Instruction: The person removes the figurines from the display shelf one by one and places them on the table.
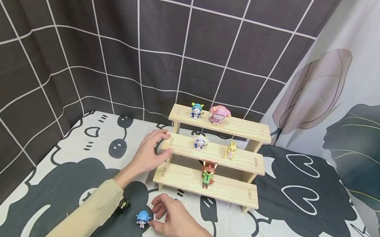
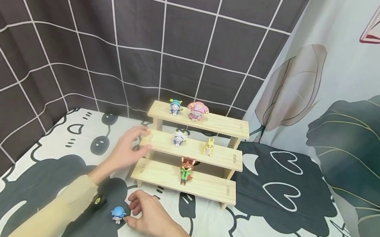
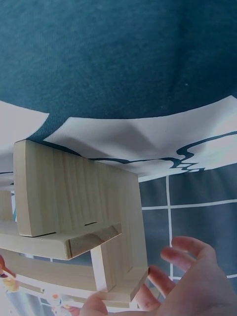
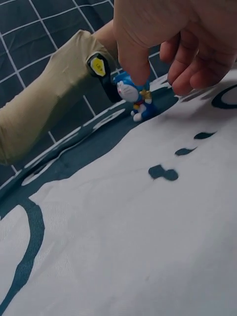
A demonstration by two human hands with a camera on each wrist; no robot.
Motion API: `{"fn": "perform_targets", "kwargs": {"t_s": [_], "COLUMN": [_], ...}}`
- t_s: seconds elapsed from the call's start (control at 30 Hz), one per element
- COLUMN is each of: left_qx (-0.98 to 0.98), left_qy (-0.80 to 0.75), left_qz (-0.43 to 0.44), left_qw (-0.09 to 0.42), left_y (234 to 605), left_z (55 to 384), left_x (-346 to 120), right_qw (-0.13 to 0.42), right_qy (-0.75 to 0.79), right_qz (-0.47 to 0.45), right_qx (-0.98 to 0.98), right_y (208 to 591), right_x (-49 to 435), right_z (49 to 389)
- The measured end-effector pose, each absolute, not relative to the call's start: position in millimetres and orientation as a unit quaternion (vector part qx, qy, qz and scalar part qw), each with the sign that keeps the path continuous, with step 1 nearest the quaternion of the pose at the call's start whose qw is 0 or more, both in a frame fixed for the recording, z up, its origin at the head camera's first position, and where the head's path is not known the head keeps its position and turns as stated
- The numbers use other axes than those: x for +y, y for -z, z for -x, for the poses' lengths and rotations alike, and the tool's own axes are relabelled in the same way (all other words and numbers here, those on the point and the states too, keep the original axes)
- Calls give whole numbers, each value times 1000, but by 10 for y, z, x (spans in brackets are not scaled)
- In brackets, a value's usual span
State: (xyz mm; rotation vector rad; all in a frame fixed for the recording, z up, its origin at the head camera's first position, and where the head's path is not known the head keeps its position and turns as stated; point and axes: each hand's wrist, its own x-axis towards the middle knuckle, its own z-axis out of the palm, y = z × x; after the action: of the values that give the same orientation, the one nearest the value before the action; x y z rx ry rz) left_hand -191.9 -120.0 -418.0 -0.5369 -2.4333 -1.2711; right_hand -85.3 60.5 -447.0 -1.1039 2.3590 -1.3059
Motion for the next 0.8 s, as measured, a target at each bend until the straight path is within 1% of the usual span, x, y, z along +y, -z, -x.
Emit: {"fn": "perform_targets", "kwargs": {"t_s": [0.17,0.3,0.57,0.8], "left_qx": [-857,-856,-857,-855], "left_qy": [449,450,451,453], "left_qz": [189,188,187,189], "left_qw": [171,169,168,168], "left_y": [4183,4180,4188,4187], "left_z": [1922,1920,1918,1921], "left_x": [-1206,-1205,-1201,-1202], "right_qw": [126,111,18,-33], "right_qy": [459,464,463,455], "right_qz": [358,353,365,345], "right_qx": [803,805,807,820], "right_y": [4382,4266,3969,3699], "right_x": [684,775,1002,1225], "right_z": [903,976,1144,1278]}}
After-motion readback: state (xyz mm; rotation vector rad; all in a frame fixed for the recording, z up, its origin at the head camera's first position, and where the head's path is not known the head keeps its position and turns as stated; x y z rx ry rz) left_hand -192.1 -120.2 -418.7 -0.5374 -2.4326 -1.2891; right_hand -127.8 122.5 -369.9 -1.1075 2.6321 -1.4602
